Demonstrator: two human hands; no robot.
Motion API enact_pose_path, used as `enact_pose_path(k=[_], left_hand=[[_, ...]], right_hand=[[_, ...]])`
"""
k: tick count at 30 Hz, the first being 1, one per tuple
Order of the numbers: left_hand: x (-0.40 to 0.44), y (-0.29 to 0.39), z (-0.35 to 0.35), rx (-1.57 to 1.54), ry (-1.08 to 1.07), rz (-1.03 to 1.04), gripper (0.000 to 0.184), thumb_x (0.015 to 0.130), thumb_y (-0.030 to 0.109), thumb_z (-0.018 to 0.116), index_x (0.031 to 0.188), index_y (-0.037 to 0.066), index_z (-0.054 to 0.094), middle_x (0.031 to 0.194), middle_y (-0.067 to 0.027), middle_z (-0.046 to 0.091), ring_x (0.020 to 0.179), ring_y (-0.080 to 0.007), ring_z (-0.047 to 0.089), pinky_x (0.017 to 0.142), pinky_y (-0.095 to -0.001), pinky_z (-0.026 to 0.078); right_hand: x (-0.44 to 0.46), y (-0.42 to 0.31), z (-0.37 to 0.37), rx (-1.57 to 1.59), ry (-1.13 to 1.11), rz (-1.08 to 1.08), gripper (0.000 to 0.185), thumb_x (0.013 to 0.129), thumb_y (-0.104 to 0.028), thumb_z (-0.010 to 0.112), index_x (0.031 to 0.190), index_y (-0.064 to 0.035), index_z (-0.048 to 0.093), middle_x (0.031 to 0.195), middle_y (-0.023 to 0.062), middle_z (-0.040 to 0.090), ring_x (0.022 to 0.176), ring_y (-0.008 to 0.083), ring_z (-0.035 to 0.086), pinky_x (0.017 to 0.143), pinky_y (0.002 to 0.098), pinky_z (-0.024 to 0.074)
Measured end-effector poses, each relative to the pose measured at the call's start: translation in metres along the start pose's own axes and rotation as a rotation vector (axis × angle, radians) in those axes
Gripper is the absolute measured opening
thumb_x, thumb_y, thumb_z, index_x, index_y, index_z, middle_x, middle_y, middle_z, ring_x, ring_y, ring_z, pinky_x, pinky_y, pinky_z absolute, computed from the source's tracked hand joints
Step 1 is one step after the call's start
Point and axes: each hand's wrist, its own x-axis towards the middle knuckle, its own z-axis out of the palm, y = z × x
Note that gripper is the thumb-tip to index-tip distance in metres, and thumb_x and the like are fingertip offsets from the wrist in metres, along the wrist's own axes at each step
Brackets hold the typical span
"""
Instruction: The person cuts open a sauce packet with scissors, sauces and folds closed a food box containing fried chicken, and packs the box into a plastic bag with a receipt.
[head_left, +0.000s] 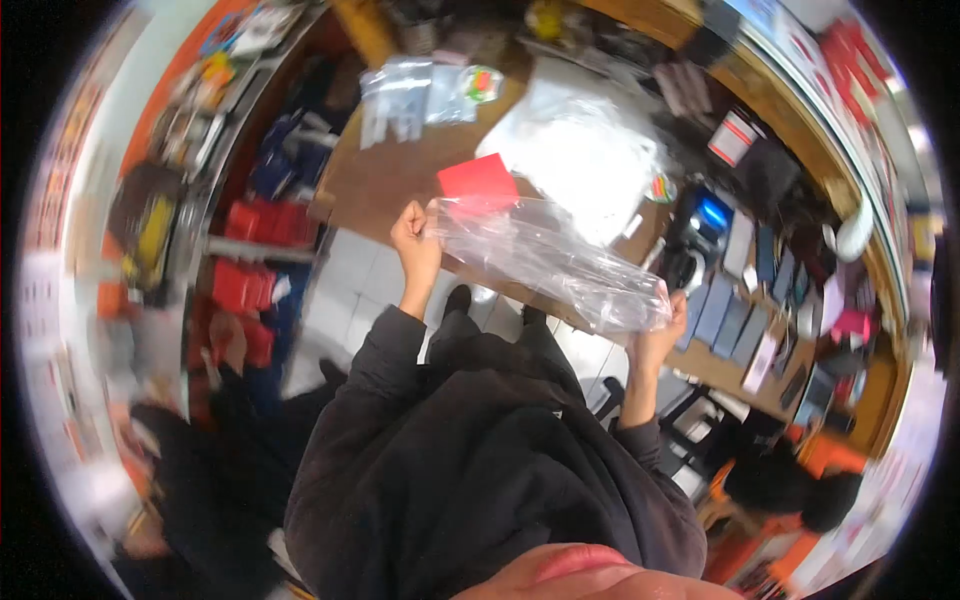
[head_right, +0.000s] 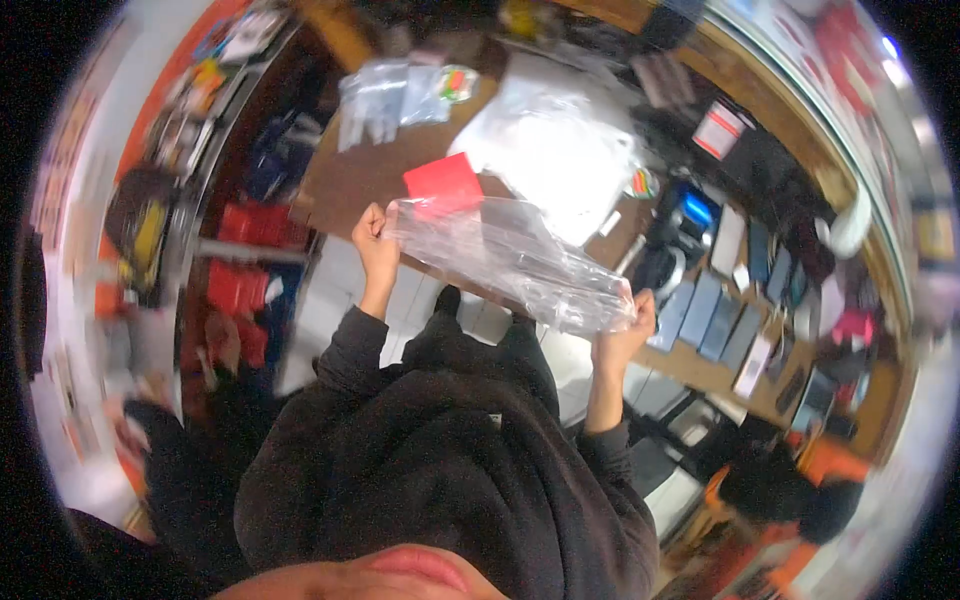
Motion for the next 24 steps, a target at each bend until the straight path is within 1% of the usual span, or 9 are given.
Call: enact_pose_path(k=[2, 5, 9, 12, 17, 21, 22, 23, 24], left_hand=[[-0.015, -0.001, 0.0, -0.086, 0.111, -0.017, 0.043, 0.089, 0.023, 0.061, 0.062, 0.013, 0.028, 0.061, 0.0071, 0.028, 0.057, -0.0046, 0.027, 0.05, -0.0223, 0.025], [-0.049, 0.015, 0.038, -0.87, 0.385, -0.484, 0.017, 0.089, 0.02, 0.059, 0.079, 0.009, 0.054, 0.071, 0.0021, 0.052, 0.063, -0.0068, 0.05, 0.056, -0.0218, 0.041], [-0.104, 0.021, 0.039, -0.175, 0.026, -0.466, 0.01, 0.085, 0.008, 0.058, 0.092, 0.001, 0.056, 0.075, -0.0011, 0.057, 0.062, -0.0098, 0.054, 0.056, -0.0243, 0.045], [-0.109, 0.034, 0.003, 0.083, 0.348, -0.063, 0.016, 0.077, -0.003, 0.054, 0.093, -0.002, 0.054, 0.076, -0.0066, 0.06, 0.062, -0.0187, 0.058, 0.059, -0.0318, 0.048], [-0.15, 0.099, 0.006, 0.574, 0.141, -0.103, 0.022, 0.078, 0.003, 0.054, 0.099, 0.001, 0.052, 0.077, -0.0218, 0.059, 0.071, -0.0317, 0.063, 0.059, -0.0374, 0.046], [-0.177, 0.12, 0.002, 0.914, 0.179, -0.169, 0.022, 0.082, 0.01, 0.055, 0.102, 0.006, 0.049, 0.079, -0.0211, 0.06, 0.073, -0.0368, 0.062, 0.061, -0.0422, 0.046], [-0.183, 0.121, -0.011, 0.853, 0.372, -0.104, 0.016, 0.086, 0.011, 0.053, 0.101, 0.006, 0.049, 0.077, -0.0188, 0.06, 0.07, -0.0331, 0.062, 0.06, -0.0395, 0.047], [-0.187, 0.142, -0.022, 0.791, 0.449, -0.188, 0.016, 0.089, 0.011, 0.051, 0.104, 0.006, 0.049, 0.076, -0.0144, 0.059, 0.067, -0.0243, 0.061, 0.059, -0.0342, 0.046], [-0.196, 0.16, -0.029, 0.744, 0.495, -0.215, 0.017, 0.09, 0.009, 0.052, 0.106, 0.004, 0.049, 0.075, -0.0095, 0.058, 0.066, -0.0152, 0.057, 0.06, -0.0281, 0.044]], right_hand=[[0.015, -0.01, 0.002, -0.076, -0.193, -0.002, 0.029, 0.093, -0.022, 0.051, 0.07, -0.0074, 0.041, 0.067, -0.0043, 0.041, 0.063, 0.0069, 0.036, 0.056, 0.0211, 0.0302], [0.037, 0.004, -0.006, -0.309, -0.443, -0.069, 0.023, 0.094, -0.024, 0.05, 0.09, -0.0014, 0.054, 0.081, 0.0068, 0.056, 0.081, 0.0161, 0.05, 0.073, 0.0288, 0.0392], [0.065, 0.018, -0.014, -0.595, -0.854, -0.026, 0.043, 0.089, -0.024, 0.052, 0.119, 0.0061, 0.048, 0.109, 0.0258, 0.057, 0.108, 0.0299, 0.053, 0.094, 0.0354, 0.0378], [0.08, -0.016, -0.012, -1.129, -0.571, -0.392, 0.062, 0.069, -0.012, 0.065, 0.125, 0.0013, 0.042, 0.118, 0.0218, 0.05, 0.11, 0.0355, 0.047, 0.097, 0.0414, 0.0322], [-0.001, -0.088, 0.05, -0.942, -1.065, -0.936, 0.072, 0.066, -0.015, 0.068, 0.13, -0.004, 0.038, 0.116, 0.0197, 0.048, 0.109, 0.0328, 0.046, 0.09, 0.0442, 0.0345], [-0.003, -0.052, 0.073, -1.212, -1.321, -0.738, 0.063, 0.068, -0.011, 0.065, 0.126, -0.0055, 0.043, 0.1, 0.0165, 0.058, 0.087, 0.029, 0.058, 0.073, 0.0411, 0.0449], [0.005, -0.049, 0.078, -1.356, -1.327, -0.647, 0.059, 0.068, -0.01, 0.064, 0.124, -0.0056, 0.045, 0.095, 0.0153, 0.06, 0.081, 0.0281, 0.06, 0.067, 0.04, 0.0472], [0.008, -0.066, 0.07, -0.875, -1.192, -0.929, 0.048, 0.07, -0.006, 0.061, 0.116, -0.0076, 0.05, 0.086, 0.0135, 0.063, 0.067, 0.0289, 0.062, 0.056, 0.0379, 0.048], [0.007, -0.077, 0.06, -0.696, -1.243, -0.892, 0.045, 0.072, -0.006, 0.061, 0.115, -0.0078, 0.05, 0.088, 0.0145, 0.063, 0.07, 0.0297, 0.062, 0.058, 0.0378, 0.0486]])
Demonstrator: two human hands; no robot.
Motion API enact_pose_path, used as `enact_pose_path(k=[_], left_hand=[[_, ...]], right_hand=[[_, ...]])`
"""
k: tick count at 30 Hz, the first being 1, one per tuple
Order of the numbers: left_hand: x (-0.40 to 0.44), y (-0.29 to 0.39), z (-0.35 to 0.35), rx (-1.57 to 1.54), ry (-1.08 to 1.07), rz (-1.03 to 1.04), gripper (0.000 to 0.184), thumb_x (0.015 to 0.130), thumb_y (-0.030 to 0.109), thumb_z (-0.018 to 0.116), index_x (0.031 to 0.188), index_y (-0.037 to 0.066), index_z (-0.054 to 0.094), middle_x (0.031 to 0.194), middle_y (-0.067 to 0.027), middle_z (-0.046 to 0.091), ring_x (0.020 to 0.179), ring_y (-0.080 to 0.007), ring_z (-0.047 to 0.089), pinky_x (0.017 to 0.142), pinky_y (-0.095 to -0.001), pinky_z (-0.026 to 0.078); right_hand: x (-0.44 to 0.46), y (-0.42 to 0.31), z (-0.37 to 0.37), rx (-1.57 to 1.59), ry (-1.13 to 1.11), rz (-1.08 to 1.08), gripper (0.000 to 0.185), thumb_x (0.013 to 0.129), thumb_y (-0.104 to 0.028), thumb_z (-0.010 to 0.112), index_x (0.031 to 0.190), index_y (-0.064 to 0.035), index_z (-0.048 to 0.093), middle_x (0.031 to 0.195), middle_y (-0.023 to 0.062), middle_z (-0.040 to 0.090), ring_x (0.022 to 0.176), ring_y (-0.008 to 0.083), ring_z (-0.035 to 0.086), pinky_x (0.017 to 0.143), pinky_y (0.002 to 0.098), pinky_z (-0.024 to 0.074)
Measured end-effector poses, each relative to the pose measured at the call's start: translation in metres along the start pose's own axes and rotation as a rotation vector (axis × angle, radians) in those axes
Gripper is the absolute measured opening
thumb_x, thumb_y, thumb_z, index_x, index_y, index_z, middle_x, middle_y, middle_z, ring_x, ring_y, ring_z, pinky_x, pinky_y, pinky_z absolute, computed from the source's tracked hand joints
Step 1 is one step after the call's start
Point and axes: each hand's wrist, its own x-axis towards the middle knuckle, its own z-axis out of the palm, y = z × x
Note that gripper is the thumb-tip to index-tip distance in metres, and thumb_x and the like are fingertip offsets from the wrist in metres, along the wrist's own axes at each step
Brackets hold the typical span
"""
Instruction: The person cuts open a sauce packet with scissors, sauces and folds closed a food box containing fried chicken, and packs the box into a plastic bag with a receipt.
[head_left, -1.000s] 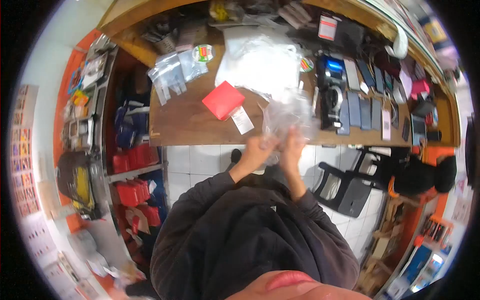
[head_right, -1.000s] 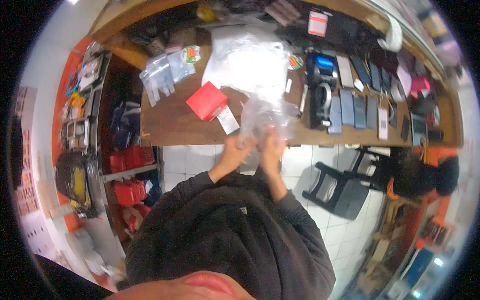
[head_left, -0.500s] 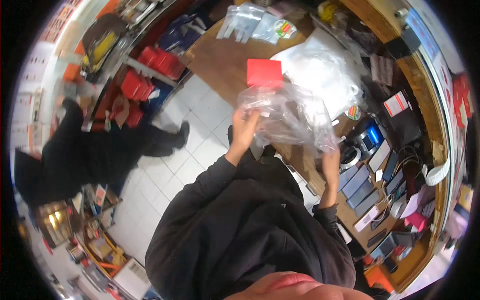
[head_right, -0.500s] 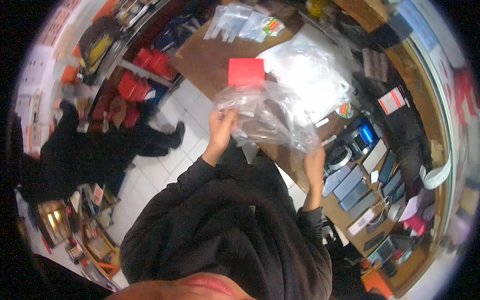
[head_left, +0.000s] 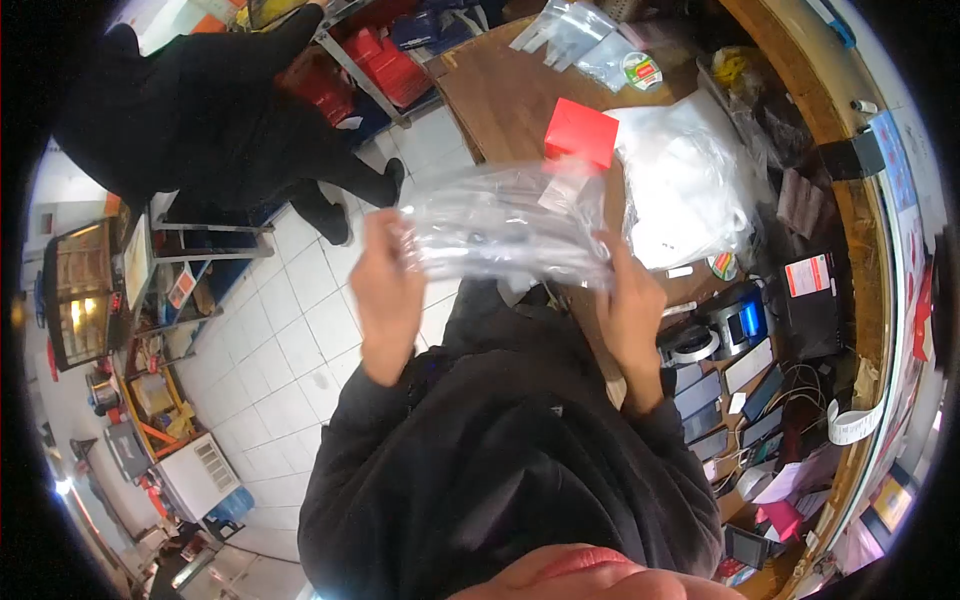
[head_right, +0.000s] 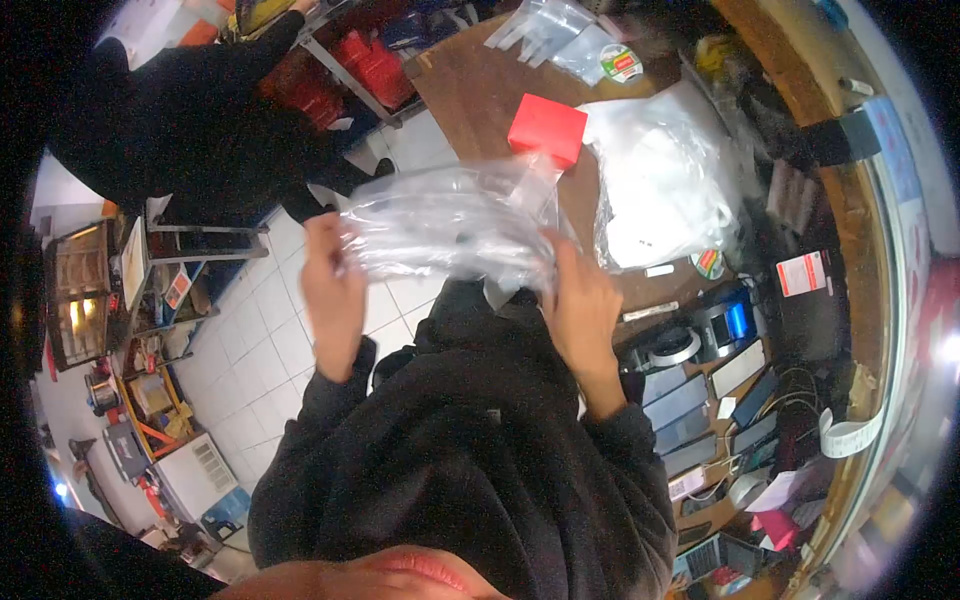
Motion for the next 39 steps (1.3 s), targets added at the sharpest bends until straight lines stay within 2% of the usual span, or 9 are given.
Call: enact_pose_path(k=[8, 15, 18, 20, 24, 26, 31, 33, 39], left_hand=[[0.0, -0.032, 0.029, -0.641, -0.364, -0.063, 0.017, 0.071, -0.008, 0.054, 0.078, 0.003, 0.043, 0.077, -0.004, 0.048, 0.076, -0.0149, 0.049, 0.07, -0.0253, 0.039], [-0.01, -0.008, -0.008, -0.009, 0.202, 0.678, 0.028, 0.061, -0.01, 0.054, 0.084, 0.005, 0.054, 0.081, -0.0104, 0.052, 0.075, -0.0268, 0.053, 0.068, -0.033, 0.044], [-0.031, -0.091, 0.03, 0.026, -0.276, 0.915, 0.027, 0.068, 0.0, 0.063, 0.094, 0.008, 0.058, 0.091, -0.0121, 0.053, 0.077, -0.0269, 0.054, 0.064, -0.0326, 0.045], [-0.028, -0.099, 0.048, 0.279, -0.562, 0.598, 0.026, 0.071, 0.0, 0.062, 0.095, 0.007, 0.058, 0.092, -0.0122, 0.052, 0.077, -0.0283, 0.055, 0.065, -0.0345, 0.045], [-0.039, -0.107, 0.032, -0.073, -0.798, -0.01, 0.022, 0.079, -0.001, 0.05, 0.099, 0.004, 0.059, 0.09, -0.009, 0.056, 0.084, -0.0277, 0.058, 0.071, -0.0311, 0.046], [-0.028, -0.102, 0.033, -0.286, -1.025, -0.153, 0.025, 0.082, -0.002, 0.045, 0.101, 0.002, 0.059, 0.092, -0.0089, 0.06, 0.087, -0.0256, 0.06, 0.074, -0.0293, 0.046], [-0.009, -0.099, 0.025, -1.665, -0.742, -0.73, 0.042, 0.09, 0.027, 0.04, 0.117, -0.003, 0.052, 0.097, -0.0125, 0.063, 0.091, -0.0228, 0.061, 0.082, -0.0336, 0.051], [-0.014, -0.125, 0.033, -1.211, -0.786, -0.626, 0.042, 0.09, 0.028, 0.041, 0.116, -0.003, 0.052, 0.099, -0.0127, 0.063, 0.091, -0.0223, 0.061, 0.08, -0.0334, 0.051], [0.005, -0.117, 0.074, -1.491, -1.188, -0.729, 0.039, 0.092, 0.028, 0.048, 0.117, -0.001, 0.053, 0.103, -0.0097, 0.061, 0.092, -0.0188, 0.059, 0.08, -0.0307, 0.048]], right_hand=[[-0.063, 0.016, 0.057, 0.867, -0.74, 0.243, 0.023, 0.085, -0.014, 0.057, 0.101, 0.0027, 0.057, 0.099, 0.0225, 0.061, 0.096, 0.0332, 0.06, 0.081, 0.0349, 0.047], [-0.054, 0.014, -0.024, 0.517, 0.512, 0.199, 0.036, 0.072, 0.005, 0.059, 0.106, -0.0075, 0.056, 0.09, 0.0181, 0.064, 0.077, 0.0322, 0.064, 0.065, 0.0349, 0.0499], [-0.089, 0.041, 0.025, 0.186, -0.139, 0.179, 0.027, 0.078, -0.004, 0.062, 0.104, -0.0063, 0.056, 0.086, 0.0187, 0.063, 0.076, 0.0322, 0.064, 0.063, 0.0383, 0.0495], [-0.143, 0.08, 0.07, -0.21, -0.808, 0.362, 0.027, 0.081, -0.01, 0.059, 0.107, -0.0077, 0.057, 0.086, 0.0182, 0.063, 0.079, 0.0309, 0.063, 0.067, 0.038, 0.0495], [-0.151, 0.098, 0.049, 0.522, -0.36, 0.333, 0.021, 0.084, -0.009, 0.054, 0.103, -0.0019, 0.058, 0.082, 0.0171, 0.064, 0.078, 0.0272, 0.062, 0.072, 0.0368, 0.0484], [-0.139, 0.09, 0.033, 2.027, -0.046, 1.28, 0.02, 0.085, -0.01, 0.055, 0.1, 0.0018, 0.06, 0.081, 0.0123, 0.064, 0.069, 0.0202, 0.059, 0.062, 0.0306, 0.0476], [-0.118, 0.088, 0.026, 1.455, -1.101, 0.838, 0.034, 0.089, -0.028, 0.053, 0.103, 0.0027, 0.059, 0.084, 0.0083, 0.063, 0.066, 0.0126, 0.055, 0.052, 0.0211, 0.0413], [-0.106, 0.09, 0.015, 1.579, -0.752, 0.367, 0.034, 0.089, -0.025, 0.053, 0.108, 0.0033, 0.056, 0.098, 0.0123, 0.061, 0.08, 0.0168, 0.059, 0.066, 0.0299, 0.0504], [-0.094, 0.129, 0.039, 1.684, 0.31, 1.263, 0.03, 0.09, -0.028, 0.051, 0.103, -0.0009, 0.055, 0.087, 0.0088, 0.059, 0.084, 0.0244, 0.06, 0.093, 0.0397, 0.0435]])
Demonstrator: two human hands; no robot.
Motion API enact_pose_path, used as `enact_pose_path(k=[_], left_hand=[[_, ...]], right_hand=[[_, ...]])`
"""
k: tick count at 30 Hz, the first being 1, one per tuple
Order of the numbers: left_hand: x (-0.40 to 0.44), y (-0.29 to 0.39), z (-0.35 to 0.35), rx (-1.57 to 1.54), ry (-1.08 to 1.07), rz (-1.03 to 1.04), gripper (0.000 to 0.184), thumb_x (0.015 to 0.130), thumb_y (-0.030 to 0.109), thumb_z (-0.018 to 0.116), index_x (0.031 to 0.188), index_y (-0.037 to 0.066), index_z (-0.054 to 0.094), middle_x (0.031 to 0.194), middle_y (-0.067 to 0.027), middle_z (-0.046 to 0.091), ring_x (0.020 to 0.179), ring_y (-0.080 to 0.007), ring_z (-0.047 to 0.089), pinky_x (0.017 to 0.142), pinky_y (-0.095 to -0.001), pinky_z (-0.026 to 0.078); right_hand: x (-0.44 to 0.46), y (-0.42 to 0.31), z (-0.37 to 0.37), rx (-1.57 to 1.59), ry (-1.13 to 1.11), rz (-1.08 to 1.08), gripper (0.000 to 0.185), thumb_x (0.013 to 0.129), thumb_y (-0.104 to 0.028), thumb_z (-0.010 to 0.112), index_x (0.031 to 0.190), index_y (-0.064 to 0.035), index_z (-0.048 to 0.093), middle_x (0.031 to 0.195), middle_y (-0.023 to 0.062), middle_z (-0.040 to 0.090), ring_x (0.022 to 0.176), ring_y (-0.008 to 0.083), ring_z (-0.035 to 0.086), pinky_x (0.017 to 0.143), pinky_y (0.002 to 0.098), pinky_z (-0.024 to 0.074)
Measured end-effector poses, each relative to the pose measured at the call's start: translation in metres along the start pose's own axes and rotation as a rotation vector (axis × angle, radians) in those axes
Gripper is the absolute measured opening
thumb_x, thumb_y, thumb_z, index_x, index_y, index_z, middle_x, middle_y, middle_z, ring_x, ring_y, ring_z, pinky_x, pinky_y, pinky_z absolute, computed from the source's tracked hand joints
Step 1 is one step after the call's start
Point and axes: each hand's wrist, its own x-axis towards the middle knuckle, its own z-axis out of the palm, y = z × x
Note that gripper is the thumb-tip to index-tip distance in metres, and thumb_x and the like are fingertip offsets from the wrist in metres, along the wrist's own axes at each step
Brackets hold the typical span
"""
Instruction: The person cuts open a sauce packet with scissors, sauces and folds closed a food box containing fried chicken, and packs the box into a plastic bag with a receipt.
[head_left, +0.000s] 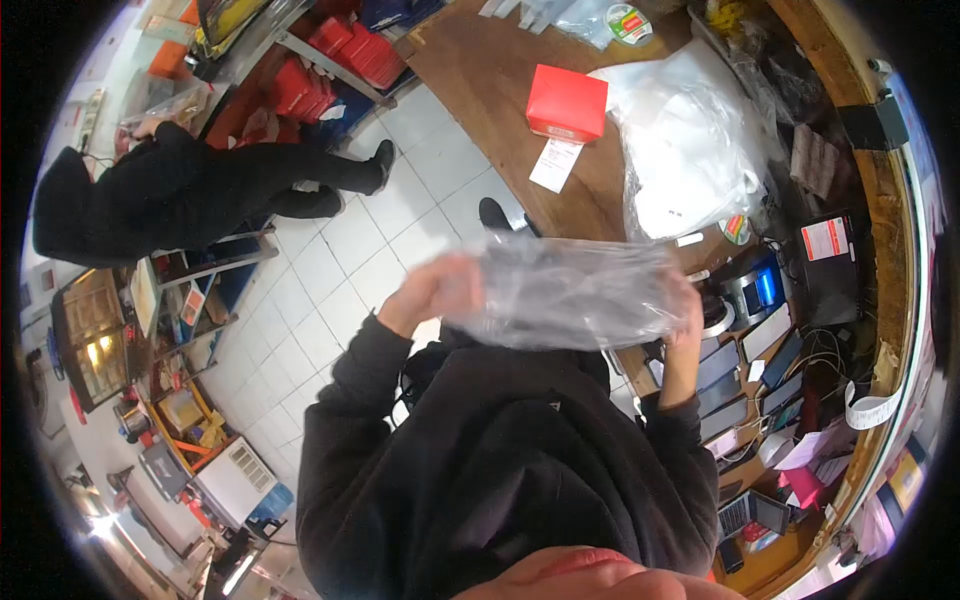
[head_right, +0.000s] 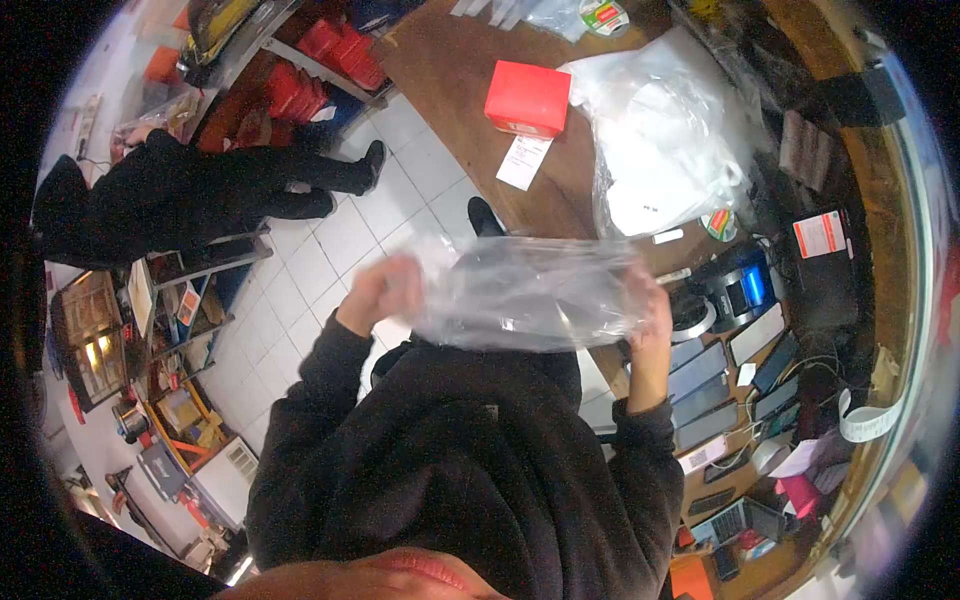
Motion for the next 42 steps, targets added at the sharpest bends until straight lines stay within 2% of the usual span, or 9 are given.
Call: enact_pose_path(k=[3, 7, 11, 14, 17, 21, 24, 32, 42], left_hand=[[0.051, 0.014, 0.037, -0.307, 0.362, 0.234, 0.032, 0.092, 0.027, 0.049, 0.112, 0.002, 0.054, 0.095, -0.0095, 0.061, 0.06, -0.009, 0.05, 0.051, -0.0231, 0.042], [0.104, -0.016, 0.019, -0.001, 0.098, 0.098, 0.044, 0.086, 0.011, 0.057, 0.128, 0.007, 0.043, 0.107, -0.0034, 0.055, 0.068, -0.0059, 0.05, 0.049, -0.0203, 0.036], [0.127, -0.038, -0.017, -0.142, 0.061, -0.227, 0.044, 0.086, 0.012, 0.057, 0.125, 0.0, 0.042, 0.098, -0.0063, 0.061, 0.064, -0.0066, 0.05, 0.052, -0.0201, 0.04], [0.144, -0.019, -0.042, -0.159, -0.075, -0.214, 0.042, 0.084, 0.012, 0.057, 0.123, 0.001, 0.044, 0.099, -0.0066, 0.063, 0.071, -0.009, 0.057, 0.057, -0.0217, 0.045], [0.135, 0.001, -0.037, 0.047, 0.201, -0.291, 0.038, 0.084, 0.013, 0.058, 0.12, 0.003, 0.049, 0.098, -0.0061, 0.064, 0.078, -0.0123, 0.061, 0.063, -0.025, 0.048], [0.159, 0.015, -0.029, 0.127, 0.183, -0.381, 0.034, 0.082, 0.013, 0.059, 0.115, 0.006, 0.054, 0.097, -0.0038, 0.063, 0.084, -0.0131, 0.062, 0.066, -0.0277, 0.05], [0.171, 0.003, -0.046, 0.212, 0.162, -0.46, 0.04, 0.081, 0.014, 0.061, 0.119, 0.009, 0.05, 0.096, -0.0027, 0.06, 0.075, -0.0114, 0.06, 0.053, -0.0243, 0.047], [0.2, 0.009, -0.071, 0.284, 0.185, -0.327, 0.038, 0.082, 0.017, 0.061, 0.116, 0.004, 0.052, 0.096, -0.0036, 0.062, 0.081, -0.0154, 0.062, 0.065, -0.0301, 0.052], [0.21, 0.02, -0.061, 0.2, 0.185, -0.393, 0.048, 0.08, 0.012, 0.058, 0.126, 0.008, 0.043, 0.098, -0.0041, 0.057, 0.08, -0.0138, 0.059, 0.058, -0.0294, 0.048]], right_hand=[[0.007, 0.009, 0.002, -0.726, -0.016, 0.105, 0.025, 0.087, -0.017, 0.054, 0.106, -0.0009, 0.053, 0.085, 0.0072, 0.058, 0.078, 0.0229, 0.056, 0.082, 0.039, 0.0452], [-0.029, -0.006, 0.086, -1.798, 0.366, -1.2, 0.039, 0.075, -0.003, 0.062, 0.112, -0.0004, 0.049, 0.106, 0.0192, 0.05, 0.1, 0.0299, 0.049, 0.081, 0.0392, 0.0412], [0.01, 0.056, 0.101, -1.424, -0.352, -0.556, 0.04, 0.073, -0.002, 0.064, 0.11, -0.001, 0.049, 0.115, 0.0186, 0.046, 0.11, 0.0365, 0.043, 0.087, 0.0478, 0.0368], [0.046, 0.076, 0.057, -1.843, -0.207, -0.693, 0.04, 0.073, -0.001, 0.064, 0.11, -0.0051, 0.049, 0.116, 0.0168, 0.047, 0.108, 0.034, 0.045, 0.086, 0.0417, 0.0402], [0.039, -0.002, 0.134, -1.304, -0.676, 0.109, 0.051, 0.07, -0.006, 0.069, 0.115, -0.0088, 0.046, 0.12, 0.0157, 0.045, 0.111, 0.0323, 0.045, 0.087, 0.0414, 0.0404], [0.055, -0.048, 0.25, -1.779, -0.519, -0.972, 0.074, 0.061, -0.02, 0.078, 0.124, -0.0113, 0.04, 0.124, 0.0139, 0.043, 0.115, 0.0332, 0.042, 0.095, 0.0482, 0.0328], [0.135, -0.031, 0.255, -1.99, -0.422, -1.221, 0.085, 0.057, -0.021, 0.078, 0.131, -0.0136, 0.035, 0.117, 0.0159, 0.045, 0.109, 0.0339, 0.044, 0.092, 0.0447, 0.0339], [0.105, -0.066, 0.265, -1.883, -0.392, -1.306, 0.089, 0.053, -0.02, 0.079, 0.131, -0.0113, 0.037, 0.107, 0.0146, 0.047, 0.102, 0.034, 0.045, 0.085, 0.0419, 0.0377], [0.016, -0.028, 0.174, -1.473, -0.26, -0.621, 0.09, 0.052, -0.014, 0.079, 0.13, -0.0007, 0.035, 0.111, 0.0199, 0.044, 0.104, 0.0371, 0.043, 0.093, 0.0421, 0.036]])
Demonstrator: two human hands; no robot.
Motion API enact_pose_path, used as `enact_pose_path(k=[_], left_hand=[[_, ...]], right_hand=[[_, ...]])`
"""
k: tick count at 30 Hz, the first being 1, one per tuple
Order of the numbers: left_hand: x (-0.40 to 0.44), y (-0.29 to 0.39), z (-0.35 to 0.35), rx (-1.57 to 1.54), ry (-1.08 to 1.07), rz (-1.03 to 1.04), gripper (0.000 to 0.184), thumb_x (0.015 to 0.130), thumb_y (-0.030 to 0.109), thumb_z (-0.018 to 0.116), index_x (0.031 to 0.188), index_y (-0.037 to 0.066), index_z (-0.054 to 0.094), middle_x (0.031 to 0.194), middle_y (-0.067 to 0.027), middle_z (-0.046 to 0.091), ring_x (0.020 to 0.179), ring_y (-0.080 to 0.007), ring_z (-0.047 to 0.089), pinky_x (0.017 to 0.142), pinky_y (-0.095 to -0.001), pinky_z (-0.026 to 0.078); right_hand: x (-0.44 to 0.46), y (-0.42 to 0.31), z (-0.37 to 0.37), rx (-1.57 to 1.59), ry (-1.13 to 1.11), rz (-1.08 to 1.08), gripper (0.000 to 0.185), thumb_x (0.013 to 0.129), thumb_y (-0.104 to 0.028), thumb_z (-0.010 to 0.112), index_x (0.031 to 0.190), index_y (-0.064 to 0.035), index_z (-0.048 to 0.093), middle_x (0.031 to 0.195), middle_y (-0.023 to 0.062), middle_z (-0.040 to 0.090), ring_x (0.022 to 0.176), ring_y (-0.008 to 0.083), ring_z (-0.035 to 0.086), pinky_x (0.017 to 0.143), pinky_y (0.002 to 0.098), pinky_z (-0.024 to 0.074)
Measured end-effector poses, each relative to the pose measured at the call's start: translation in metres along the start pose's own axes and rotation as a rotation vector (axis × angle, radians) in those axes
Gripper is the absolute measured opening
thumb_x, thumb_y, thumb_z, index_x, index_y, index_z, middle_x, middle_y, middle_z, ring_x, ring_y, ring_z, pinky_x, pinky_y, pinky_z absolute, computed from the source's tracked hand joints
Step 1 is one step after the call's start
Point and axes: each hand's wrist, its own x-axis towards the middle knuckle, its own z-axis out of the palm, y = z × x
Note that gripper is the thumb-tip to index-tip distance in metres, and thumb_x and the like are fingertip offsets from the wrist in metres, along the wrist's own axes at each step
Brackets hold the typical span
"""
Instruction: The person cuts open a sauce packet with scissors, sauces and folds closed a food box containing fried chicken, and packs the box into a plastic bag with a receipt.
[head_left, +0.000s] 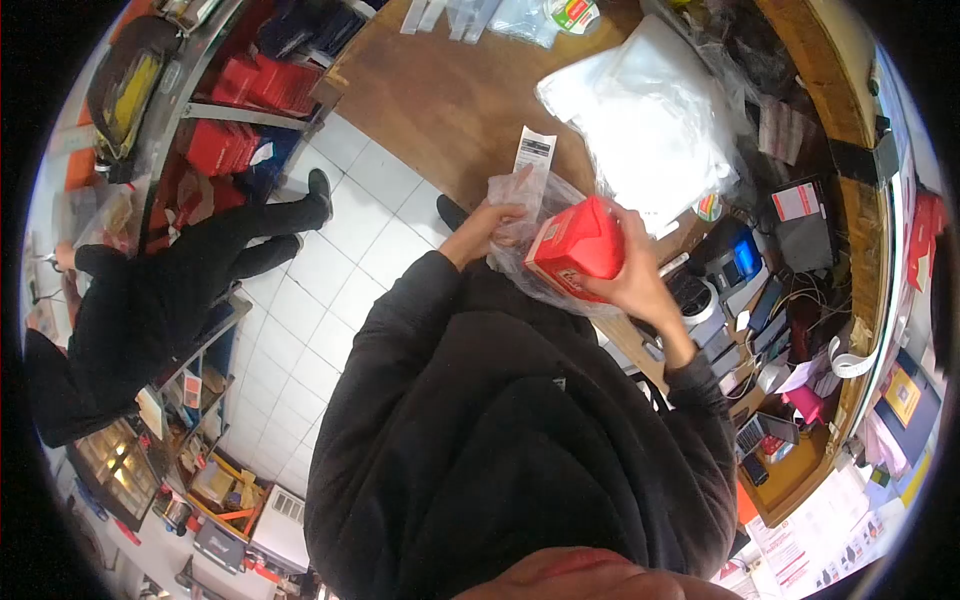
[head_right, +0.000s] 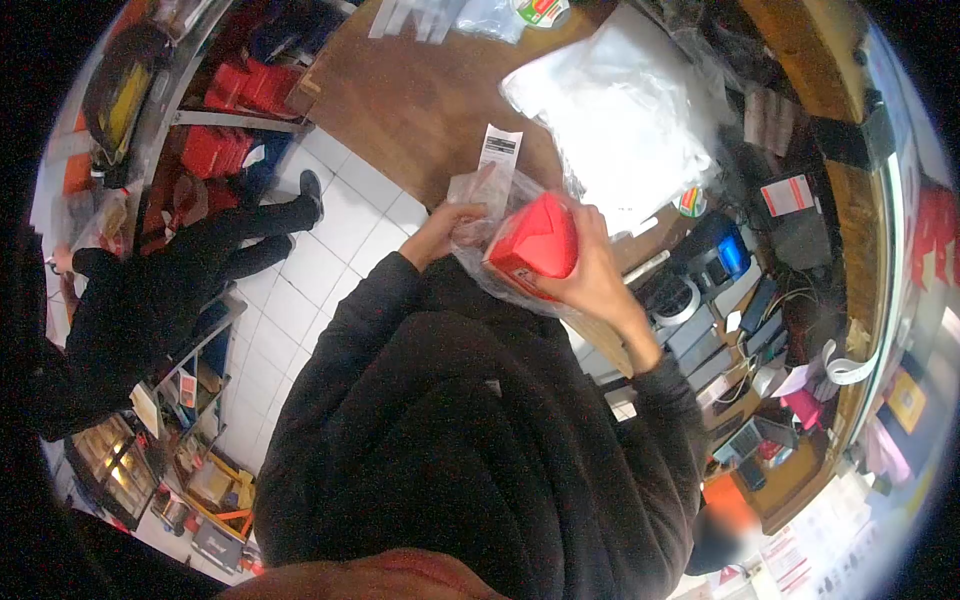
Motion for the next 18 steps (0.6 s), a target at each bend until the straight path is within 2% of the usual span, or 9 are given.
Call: enact_pose_path(k=[2, 5, 7, 9, 10, 13, 16, 17, 18], left_hand=[[-0.015, 0.018, 0.003, 0.115, 0.012, -0.033, 0.048, 0.08, 0.011, 0.058, 0.126, 0.007, 0.043, 0.096, -0.0034, 0.056, 0.078, -0.0127, 0.058, 0.058, -0.0287, 0.048], [-0.03, 0.041, 0.015, 0.304, 0.057, 0.029, 0.045, 0.08, 0.011, 0.058, 0.123, 0.006, 0.046, 0.09, -0.0014, 0.056, 0.073, -0.0105, 0.054, 0.056, -0.027, 0.046], [-0.03, 0.042, 0.019, 0.344, 0.131, 0.149, 0.042, 0.08, 0.011, 0.058, 0.121, 0.004, 0.049, 0.086, -0.0002, 0.055, 0.07, -0.0089, 0.051, 0.056, -0.0252, 0.044], [-0.017, 0.039, 0.01, 0.556, 0.086, 0.252, 0.043, 0.082, 0.012, 0.058, 0.123, 0.006, 0.048, 0.092, -0.0007, 0.058, 0.077, -0.0098, 0.055, 0.058, -0.0253, 0.047], [-0.011, 0.036, 0.005, 0.655, 0.066, 0.309, 0.044, 0.083, 0.013, 0.058, 0.125, 0.008, 0.047, 0.094, -0.0009, 0.059, 0.081, -0.0102, 0.057, 0.058, -0.0253, 0.048], [-0.024, 0.051, 0.03, 0.715, 0.038, 0.249, 0.039, 0.083, 0.018, 0.061, 0.12, 0.007, 0.052, 0.097, -0.0039, 0.061, 0.081, -0.0113, 0.059, 0.061, -0.0265, 0.05], [-0.024, 0.047, 0.047, 0.589, 0.007, 0.482, 0.035, 0.084, 0.021, 0.063, 0.115, 0.006, 0.055, 0.098, -0.0057, 0.062, 0.081, -0.0111, 0.06, 0.065, -0.0253, 0.051], [-0.025, 0.045, 0.048, 0.614, 0.0, 0.457, 0.038, 0.087, 0.023, 0.059, 0.118, 0.002, 0.054, 0.097, -0.0036, 0.061, 0.084, -0.0116, 0.057, 0.073, -0.0262, 0.048], [-0.026, 0.046, 0.051, 0.648, -0.034, 0.644, 0.038, 0.087, 0.024, 0.059, 0.118, 0.002, 0.054, 0.097, -0.0032, 0.061, 0.081, -0.012, 0.057, 0.072, -0.027, 0.049]], right_hand=[[-0.012, 0.025, 0.024, -0.26, 0.049, 0.094, 0.09, 0.051, -0.012, 0.079, 0.129, -0.0017, 0.035, 0.114, 0.0194, 0.043, 0.108, 0.0361, 0.043, 0.094, 0.0429, 0.0358], [-0.021, 0.037, 0.033, -0.349, 0.186, -0.011, 0.091, 0.048, -0.013, 0.078, 0.128, -0.0026, 0.037, 0.109, 0.0199, 0.042, 0.102, 0.0389, 0.041, 0.09, 0.0455, 0.0347], [-0.024, 0.033, 0.028, -0.394, 0.056, -0.033, 0.093, 0.049, -0.014, 0.079, 0.131, -0.0043, 0.036, 0.115, 0.0193, 0.042, 0.106, 0.0375, 0.041, 0.092, 0.0455, 0.0336], [-0.022, 0.023, 0.02, -0.431, -0.079, -0.075, 0.094, 0.05, -0.015, 0.08, 0.132, -0.006, 0.035, 0.118, 0.0189, 0.042, 0.108, 0.0372, 0.041, 0.092, 0.0452, 0.0334], [-0.022, 0.02, 0.018, -0.417, -0.063, -0.067, 0.095, 0.05, -0.015, 0.08, 0.133, -0.007, 0.035, 0.119, 0.0188, 0.042, 0.109, 0.0369, 0.041, 0.092, 0.045, 0.0334], [-0.018, 0.018, 0.017, -0.392, -0.015, -0.051, 0.097, 0.05, -0.016, 0.081, 0.134, -0.0095, 0.034, 0.12, 0.0185, 0.042, 0.11, 0.0363, 0.041, 0.093, 0.0444, 0.0336], [-0.008, 0.027, 0.027, -0.427, 0.04, -0.026, 0.097, 0.05, -0.017, 0.082, 0.135, -0.0105, 0.034, 0.119, 0.0183, 0.044, 0.109, 0.0364, 0.043, 0.092, 0.0442, 0.0355], [-0.009, 0.025, 0.028, -0.445, 0.033, -0.033, 0.097, 0.051, -0.019, 0.082, 0.135, -0.0103, 0.034, 0.118, 0.0182, 0.044, 0.109, 0.0364, 0.043, 0.092, 0.0443, 0.0365], [-0.004, 0.022, 0.029, -0.459, 0.021, -0.071, 0.097, 0.051, -0.02, 0.082, 0.135, -0.0101, 0.034, 0.118, 0.0181, 0.045, 0.109, 0.0364, 0.044, 0.091, 0.0445, 0.0375]])
